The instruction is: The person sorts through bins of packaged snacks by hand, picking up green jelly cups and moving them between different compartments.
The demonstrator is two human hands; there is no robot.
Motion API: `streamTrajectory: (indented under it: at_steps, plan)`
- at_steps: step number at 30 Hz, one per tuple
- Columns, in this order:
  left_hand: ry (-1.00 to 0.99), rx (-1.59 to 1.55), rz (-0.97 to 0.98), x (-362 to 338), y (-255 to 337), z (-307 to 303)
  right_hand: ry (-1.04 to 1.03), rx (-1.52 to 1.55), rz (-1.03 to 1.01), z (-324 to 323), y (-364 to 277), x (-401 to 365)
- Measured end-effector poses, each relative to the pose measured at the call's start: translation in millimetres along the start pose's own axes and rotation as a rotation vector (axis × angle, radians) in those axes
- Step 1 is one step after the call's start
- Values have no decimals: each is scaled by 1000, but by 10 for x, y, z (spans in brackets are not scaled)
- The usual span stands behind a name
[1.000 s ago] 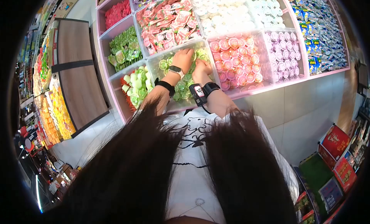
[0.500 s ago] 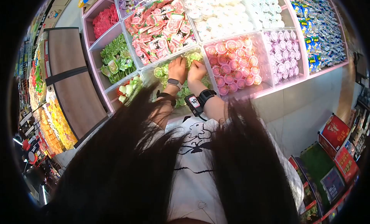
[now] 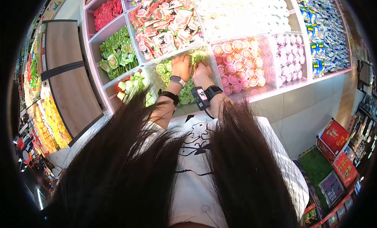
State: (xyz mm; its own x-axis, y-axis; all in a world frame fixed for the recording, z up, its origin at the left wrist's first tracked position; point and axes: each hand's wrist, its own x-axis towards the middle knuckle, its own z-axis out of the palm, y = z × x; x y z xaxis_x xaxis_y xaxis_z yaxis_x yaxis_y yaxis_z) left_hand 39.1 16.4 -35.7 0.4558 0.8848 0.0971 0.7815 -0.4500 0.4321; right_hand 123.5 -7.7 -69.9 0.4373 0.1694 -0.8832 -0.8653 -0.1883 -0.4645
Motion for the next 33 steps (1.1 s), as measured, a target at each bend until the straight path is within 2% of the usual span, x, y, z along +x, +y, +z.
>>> streamTrajectory:
  at_steps: [6, 12, 15, 21, 30, 33]
  plan:
    - [1, -48, -4, 25, 13, 51, -69, 62, 33, -41, -20, 48]
    - [-97, 96, -62, 23, 25, 63, -113, 54, 60, -77, -47, 77]
    - [-138, 72, -2, 22, -10, 105, -129, 57, 79, -100, -71, 2]
    - [-87, 9, 107, 36, -43, 147, -181, 43, 94, -148, -71, 29]
    - [-110, 79, 73, 21, -63, 16, -194, 5, 95, -119, -92, 28]
    - [-61, 120, 52, -16, -97, -7, -169, -42, 100, -103, -100, 30]
